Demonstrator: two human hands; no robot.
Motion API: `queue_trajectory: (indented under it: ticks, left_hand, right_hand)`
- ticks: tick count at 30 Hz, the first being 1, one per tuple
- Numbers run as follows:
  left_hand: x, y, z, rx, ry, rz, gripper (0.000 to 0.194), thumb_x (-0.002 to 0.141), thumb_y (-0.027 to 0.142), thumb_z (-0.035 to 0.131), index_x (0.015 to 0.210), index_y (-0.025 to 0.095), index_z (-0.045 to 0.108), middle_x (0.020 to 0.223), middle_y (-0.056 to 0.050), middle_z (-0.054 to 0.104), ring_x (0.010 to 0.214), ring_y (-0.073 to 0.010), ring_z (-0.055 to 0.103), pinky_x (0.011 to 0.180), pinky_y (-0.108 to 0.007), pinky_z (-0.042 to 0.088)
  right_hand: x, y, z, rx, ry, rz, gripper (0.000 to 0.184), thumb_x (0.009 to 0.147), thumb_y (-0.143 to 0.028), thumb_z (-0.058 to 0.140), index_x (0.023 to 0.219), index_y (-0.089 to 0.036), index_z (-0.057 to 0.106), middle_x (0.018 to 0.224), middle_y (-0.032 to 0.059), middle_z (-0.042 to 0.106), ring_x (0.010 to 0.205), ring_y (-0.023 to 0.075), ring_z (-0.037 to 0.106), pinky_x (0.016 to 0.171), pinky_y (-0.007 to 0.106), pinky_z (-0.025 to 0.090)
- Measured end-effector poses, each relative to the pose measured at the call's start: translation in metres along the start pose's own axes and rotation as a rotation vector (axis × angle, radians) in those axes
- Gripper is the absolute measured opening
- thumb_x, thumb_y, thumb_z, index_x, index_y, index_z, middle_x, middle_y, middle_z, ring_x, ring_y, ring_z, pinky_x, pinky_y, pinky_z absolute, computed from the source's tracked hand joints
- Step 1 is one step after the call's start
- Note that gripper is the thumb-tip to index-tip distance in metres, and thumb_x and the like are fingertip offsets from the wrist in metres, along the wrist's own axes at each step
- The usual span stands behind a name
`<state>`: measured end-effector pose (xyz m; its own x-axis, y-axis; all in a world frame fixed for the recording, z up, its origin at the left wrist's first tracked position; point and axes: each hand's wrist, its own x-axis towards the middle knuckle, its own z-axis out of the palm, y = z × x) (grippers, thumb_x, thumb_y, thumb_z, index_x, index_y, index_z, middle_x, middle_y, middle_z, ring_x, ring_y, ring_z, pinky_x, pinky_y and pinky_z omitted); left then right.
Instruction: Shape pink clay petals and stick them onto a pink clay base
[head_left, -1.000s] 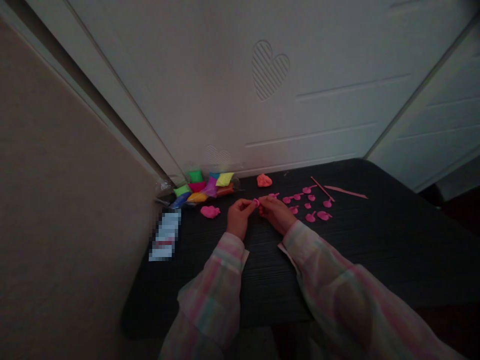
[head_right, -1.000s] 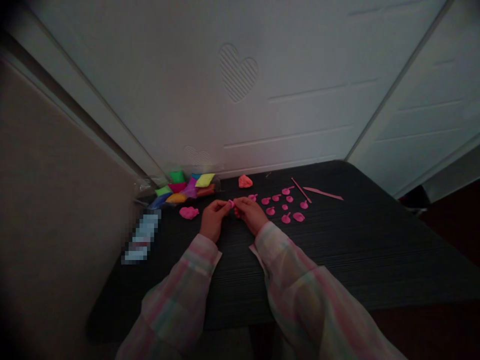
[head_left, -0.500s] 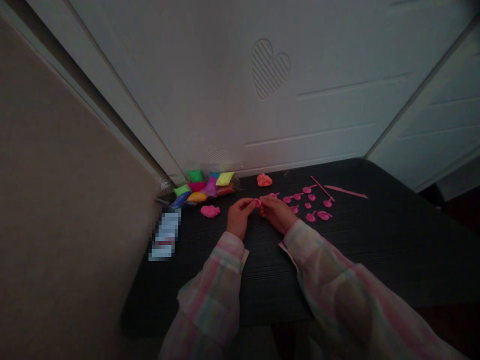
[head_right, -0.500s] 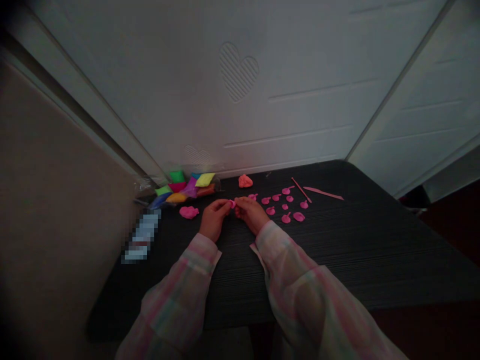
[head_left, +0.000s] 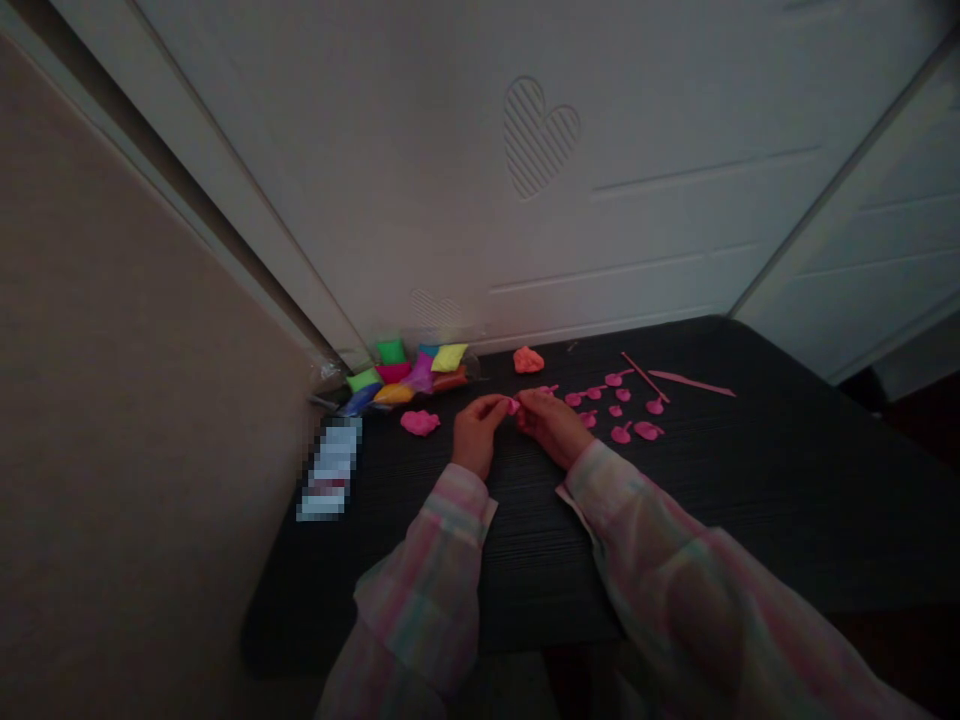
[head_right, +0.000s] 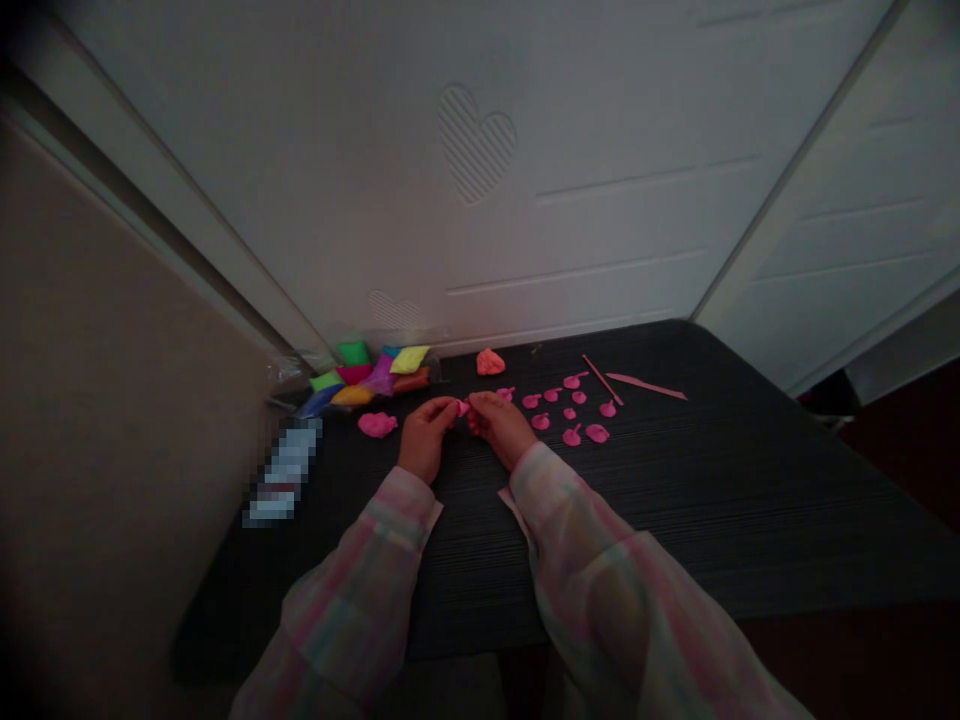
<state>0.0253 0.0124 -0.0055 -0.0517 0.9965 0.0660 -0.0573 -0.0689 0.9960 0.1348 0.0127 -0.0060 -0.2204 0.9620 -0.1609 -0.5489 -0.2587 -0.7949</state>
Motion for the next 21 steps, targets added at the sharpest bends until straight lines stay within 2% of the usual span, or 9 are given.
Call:
queue_trajectory:
  ticks: [4,8,12,21]
  left_hand:
    - [0.003,-0.008,-0.001,-0.103,0.017,-0.029,0.017,0.060,0.028,0.057,0.070,0.015,0.058,0.063,0.002,0.055,0.053,-0.0061,0.044,0.053,-0.020,0.033]
    - [0.004,-0.012,-0.001,-0.165,-0.008,-0.029,0.017,0.060,0.028,0.057,0.072,0.015,0.057,0.064,0.002,0.054,0.053,-0.0050,0.043,0.052,-0.018,0.032]
    - [0.004,-0.011,-0.001,-0.152,-0.015,-0.049,0.020,0.060,0.027,0.058,0.077,0.016,0.059,0.068,0.001,0.056,0.056,-0.0054,0.043,0.053,-0.019,0.032]
    - [0.000,-0.001,0.000,-0.079,0.009,-0.087,0.016,0.059,0.027,0.058,0.069,0.014,0.059,0.062,0.002,0.056,0.054,-0.0061,0.043,0.053,-0.019,0.032]
  right_hand:
    - [0.000,0.002,0.000,-0.066,-0.013,-0.033,0.013,0.059,-0.027,0.058,0.069,-0.018,0.056,0.058,-0.0041,0.052,0.050,0.0049,0.045,0.047,0.019,0.029]
    - [0.002,0.005,-0.001,-0.110,-0.017,-0.066,0.014,0.058,-0.026,0.059,0.069,-0.018,0.057,0.060,-0.0037,0.053,0.052,0.0048,0.045,0.047,0.019,0.029]
    - [0.003,0.005,-0.002,-0.080,0.016,-0.045,0.014,0.058,-0.028,0.059,0.064,-0.016,0.055,0.057,-0.0040,0.051,0.051,0.0044,0.043,0.048,0.019,0.030]
    - [0.002,0.003,0.000,-0.030,0.020,-0.030,0.015,0.057,-0.028,0.060,0.061,-0.015,0.054,0.055,-0.0042,0.050,0.049,0.0044,0.042,0.049,0.020,0.030]
